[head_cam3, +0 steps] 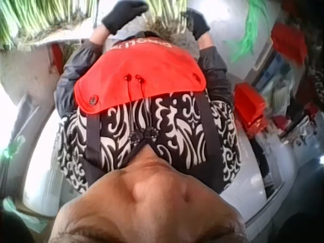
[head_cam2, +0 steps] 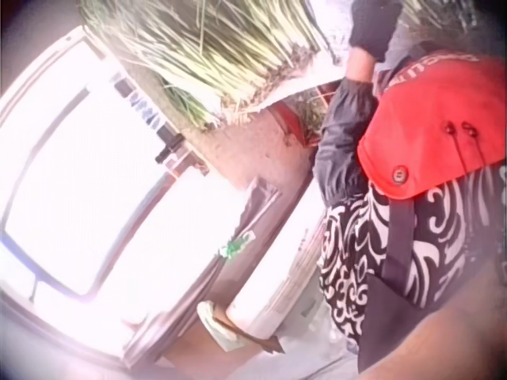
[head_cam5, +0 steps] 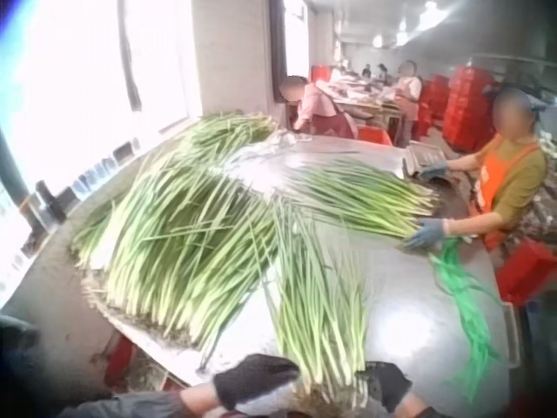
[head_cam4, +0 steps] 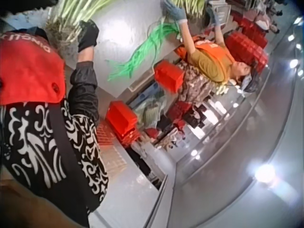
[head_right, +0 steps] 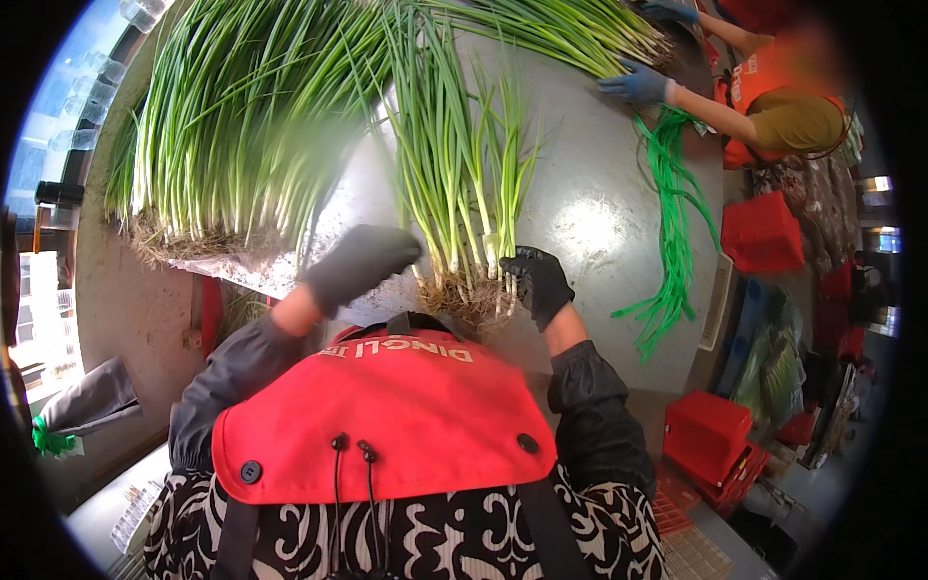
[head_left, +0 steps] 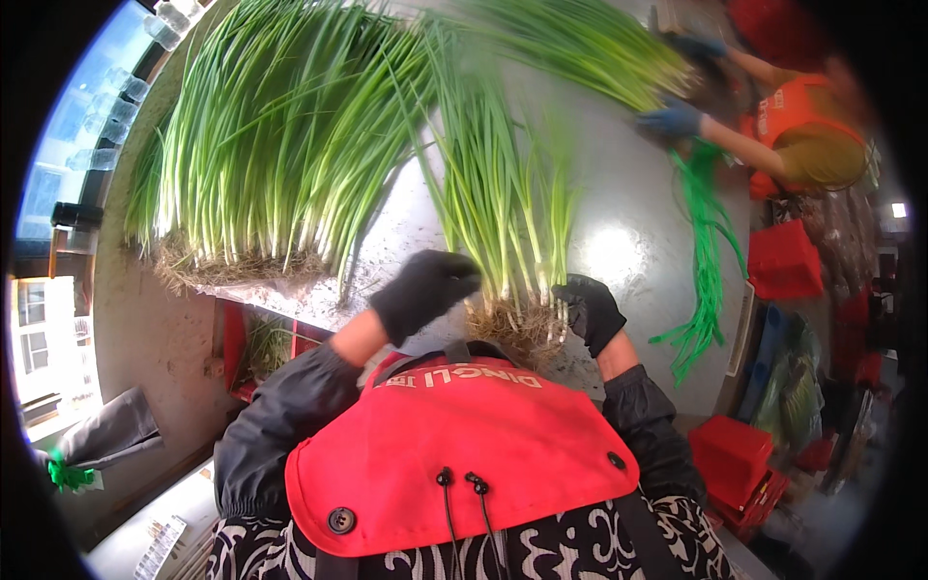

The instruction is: The person gathers green onions from a pile on a metal table, aligns them into bunches, and ties them with green plastic ties. The person repeats this process throughout the clip, placing finished bundles on the table.

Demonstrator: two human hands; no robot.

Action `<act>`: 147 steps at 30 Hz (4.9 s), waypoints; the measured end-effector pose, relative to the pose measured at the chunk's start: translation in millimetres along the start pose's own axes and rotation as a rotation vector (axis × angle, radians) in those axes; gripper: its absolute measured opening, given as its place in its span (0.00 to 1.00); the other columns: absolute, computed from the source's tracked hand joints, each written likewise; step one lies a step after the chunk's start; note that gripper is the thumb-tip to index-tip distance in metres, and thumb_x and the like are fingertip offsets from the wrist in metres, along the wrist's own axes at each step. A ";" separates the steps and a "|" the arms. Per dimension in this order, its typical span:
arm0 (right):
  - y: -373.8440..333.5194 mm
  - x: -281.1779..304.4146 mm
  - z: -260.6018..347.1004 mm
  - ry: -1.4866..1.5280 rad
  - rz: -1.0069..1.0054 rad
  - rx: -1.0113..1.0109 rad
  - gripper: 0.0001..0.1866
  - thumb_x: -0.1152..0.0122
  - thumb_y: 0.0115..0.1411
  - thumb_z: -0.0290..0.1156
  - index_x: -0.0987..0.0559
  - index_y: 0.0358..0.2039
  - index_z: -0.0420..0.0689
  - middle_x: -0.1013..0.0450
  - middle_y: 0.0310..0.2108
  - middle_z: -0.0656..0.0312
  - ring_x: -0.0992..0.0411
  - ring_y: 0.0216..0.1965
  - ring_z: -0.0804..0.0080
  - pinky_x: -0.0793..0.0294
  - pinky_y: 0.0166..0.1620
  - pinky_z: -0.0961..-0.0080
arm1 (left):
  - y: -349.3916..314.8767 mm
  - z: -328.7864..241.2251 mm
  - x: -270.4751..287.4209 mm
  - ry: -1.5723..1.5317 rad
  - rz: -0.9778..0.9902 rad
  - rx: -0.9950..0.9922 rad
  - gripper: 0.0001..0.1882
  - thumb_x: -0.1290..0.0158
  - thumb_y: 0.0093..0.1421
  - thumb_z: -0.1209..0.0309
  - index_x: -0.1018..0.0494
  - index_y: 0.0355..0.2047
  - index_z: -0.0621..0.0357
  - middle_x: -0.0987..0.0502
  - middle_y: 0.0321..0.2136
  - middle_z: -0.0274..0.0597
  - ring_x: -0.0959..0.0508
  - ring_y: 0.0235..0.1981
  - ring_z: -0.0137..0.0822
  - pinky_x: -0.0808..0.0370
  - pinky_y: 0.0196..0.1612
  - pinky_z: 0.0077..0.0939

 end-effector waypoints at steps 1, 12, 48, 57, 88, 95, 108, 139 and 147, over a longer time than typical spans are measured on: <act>-8.9 -6.3 6.2 0.075 0.037 0.037 0.11 0.41 0.55 0.21 0.21 0.40 0.35 0.23 0.32 0.60 0.25 0.33 0.72 0.25 0.39 0.76 | 16.3 -19.6 -11.1 -0.089 0.114 0.143 0.12 0.47 0.62 0.65 0.23 0.39 0.61 0.21 0.30 0.48 0.20 0.26 0.35 0.23 0.31 0.28; -54.8 -34.6 24.3 0.093 0.209 0.141 0.14 0.44 0.61 0.25 0.25 0.46 0.35 0.23 0.38 0.61 0.25 0.38 0.74 0.25 0.44 0.77 | 73.2 -30.6 -64.5 -0.685 0.144 0.680 0.17 0.42 0.60 0.59 0.23 0.34 0.64 0.26 0.20 0.37 0.31 0.15 0.25 0.37 0.17 0.21; -57.0 -41.8 24.1 0.026 0.140 0.189 0.12 0.46 0.64 0.30 0.24 0.44 0.37 0.24 0.35 0.65 0.27 0.38 0.80 0.29 0.43 0.80 | 77.1 -35.2 -60.9 -0.616 -0.009 0.367 0.08 0.39 0.58 0.68 0.21 0.30 0.61 0.29 0.16 0.29 0.39 0.13 0.19 0.42 0.17 0.19; -51.6 -31.5 28.2 -0.449 0.070 0.562 0.08 0.46 0.62 0.27 0.23 0.38 0.36 0.25 0.33 0.63 0.27 0.34 0.79 0.28 0.39 0.81 | 53.4 -79.7 -59.1 0.007 -0.046 -0.221 0.10 0.41 0.56 0.65 0.26 0.31 0.59 0.25 0.26 0.51 0.23 0.29 0.53 0.28 0.32 0.39; -66.5 -25.5 29.7 -0.029 -0.068 0.232 0.10 0.38 0.54 0.24 0.24 0.38 0.38 0.26 0.27 0.63 0.27 0.30 0.74 0.27 0.37 0.76 | 86.8 -53.9 -71.8 -0.709 0.180 0.471 0.11 0.42 0.59 0.63 0.24 0.32 0.59 0.29 0.22 0.29 0.33 0.21 0.21 0.34 0.23 0.20; -57.4 -1.2 9.3 -0.187 -0.113 0.492 0.32 0.23 0.39 0.38 0.27 0.43 0.38 0.27 0.38 0.55 0.27 0.38 0.65 0.28 0.45 0.70 | 82.1 -46.1 -67.1 -0.704 0.189 0.472 0.10 0.41 0.59 0.64 0.25 0.31 0.58 0.31 0.21 0.30 0.32 0.20 0.24 0.35 0.21 0.23; -85.2 -44.8 25.1 -0.255 0.204 0.296 0.10 0.46 0.63 0.29 0.21 0.42 0.41 0.22 0.37 0.59 0.25 0.38 0.71 0.26 0.45 0.74 | 94.5 -47.2 -85.2 0.141 -0.086 -0.315 0.18 0.40 0.56 0.57 0.24 0.37 0.60 0.23 0.25 0.49 0.23 0.25 0.43 0.27 0.29 0.34; -5.4 -10.3 -33.1 0.097 0.162 0.302 0.22 0.37 0.51 0.27 0.25 0.49 0.39 0.23 0.40 0.47 0.24 0.44 0.56 0.25 0.46 0.68 | 74.7 -82.4 -53.9 -0.787 -0.034 0.080 0.10 0.50 0.65 0.63 0.28 0.36 0.58 0.32 0.23 0.26 0.38 0.23 0.17 0.39 0.25 0.14; -8.1 -59.4 -1.9 -0.137 0.346 0.473 0.11 0.40 0.59 0.31 0.24 0.40 0.40 0.25 0.34 0.64 0.26 0.31 0.72 0.26 0.35 0.76 | 46.5 -131.6 -51.5 -0.350 0.055 -0.324 0.07 0.46 0.61 0.71 0.27 0.37 0.63 0.27 0.25 0.44 0.29 0.27 0.32 0.29 0.35 0.30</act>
Point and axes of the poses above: each hand's wrist, its own y-axis towards the middle knuckle, its own x-axis out of the back of the hand, z = x × y, the point moved 6 cm from there along y, towards the middle knuckle
